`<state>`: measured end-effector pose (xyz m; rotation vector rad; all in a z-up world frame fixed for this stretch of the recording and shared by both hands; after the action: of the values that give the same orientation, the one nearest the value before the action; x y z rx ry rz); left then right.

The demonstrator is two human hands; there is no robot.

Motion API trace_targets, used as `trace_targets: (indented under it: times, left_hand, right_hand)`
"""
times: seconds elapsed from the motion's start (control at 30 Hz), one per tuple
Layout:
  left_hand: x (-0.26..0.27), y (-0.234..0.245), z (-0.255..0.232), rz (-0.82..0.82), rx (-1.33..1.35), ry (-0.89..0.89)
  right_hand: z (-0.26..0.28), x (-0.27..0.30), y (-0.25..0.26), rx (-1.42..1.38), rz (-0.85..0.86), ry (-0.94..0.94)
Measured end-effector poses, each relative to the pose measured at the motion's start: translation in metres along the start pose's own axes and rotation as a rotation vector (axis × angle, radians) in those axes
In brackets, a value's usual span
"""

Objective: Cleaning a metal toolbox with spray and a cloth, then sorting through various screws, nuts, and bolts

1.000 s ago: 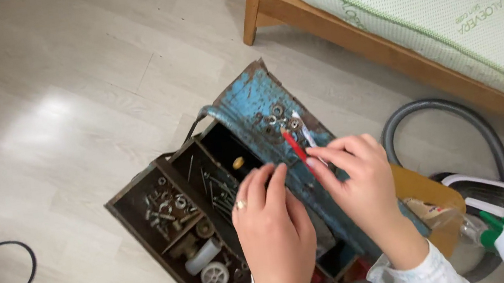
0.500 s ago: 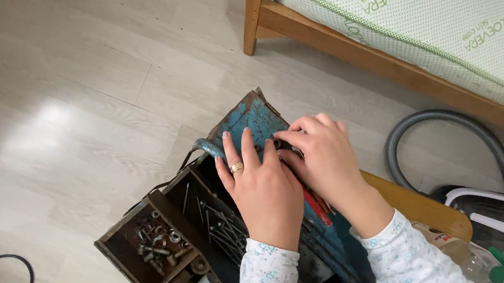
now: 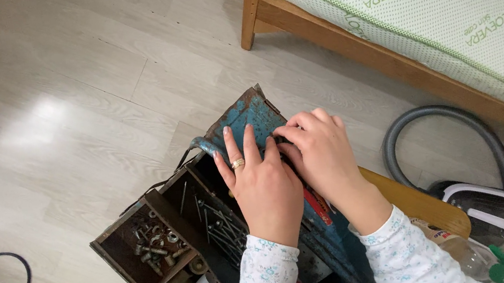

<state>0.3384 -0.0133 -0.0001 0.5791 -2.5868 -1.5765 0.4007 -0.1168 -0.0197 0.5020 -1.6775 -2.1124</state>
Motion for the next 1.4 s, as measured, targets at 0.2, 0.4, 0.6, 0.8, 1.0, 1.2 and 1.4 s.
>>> trace_targets:
  times: [0.2, 0.4, 0.6, 0.8, 1.0, 1.2, 1.4]
  left_hand:
    - [0.003, 0.01, -0.006, -0.031, 0.064, -0.034]
    - [0.015, 0.042, -0.014, -0.063, 0.138, -0.072]
    - [0.038, 0.087, -0.021, -0.041, 0.272, -0.077]
    - [0.075, 0.126, -0.012, -0.021, 0.302, -0.074]
    - [0.117, 0.159, 0.011, -0.004, 0.307, -0.048]
    - [0.159, 0.169, 0.042, 0.005, 0.282, -0.008]
    - [0.201, 0.161, 0.072, 0.087, 0.218, 0.056]
  right_hand:
    - [0.005, 0.005, 0.021, 0.006, -0.046, -0.031]
    - [0.023, 0.018, 0.059, 0.0, -0.111, -0.005]
    - [0.052, 0.045, 0.091, -0.044, -0.165, -0.008]
    - [0.089, 0.077, 0.11, -0.052, -0.176, 0.007]
    - [0.132, 0.108, 0.118, -0.12, -0.166, 0.022]
    - [0.165, 0.137, 0.1, -0.175, -0.106, 0.075]
    - [0.187, 0.163, 0.068, -0.226, 0.013, 0.07]
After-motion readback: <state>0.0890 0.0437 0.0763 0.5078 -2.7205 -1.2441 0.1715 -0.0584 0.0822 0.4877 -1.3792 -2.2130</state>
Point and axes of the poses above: each hand's wrist, its own x-axis away from the middle knuckle, its own y-axis out of the back of the hand, z = x × y, the point moved 4 cm from there along -x, towards the middle knuckle, and after that the axes turned 5 degrees about x, right-handed, at the moved point
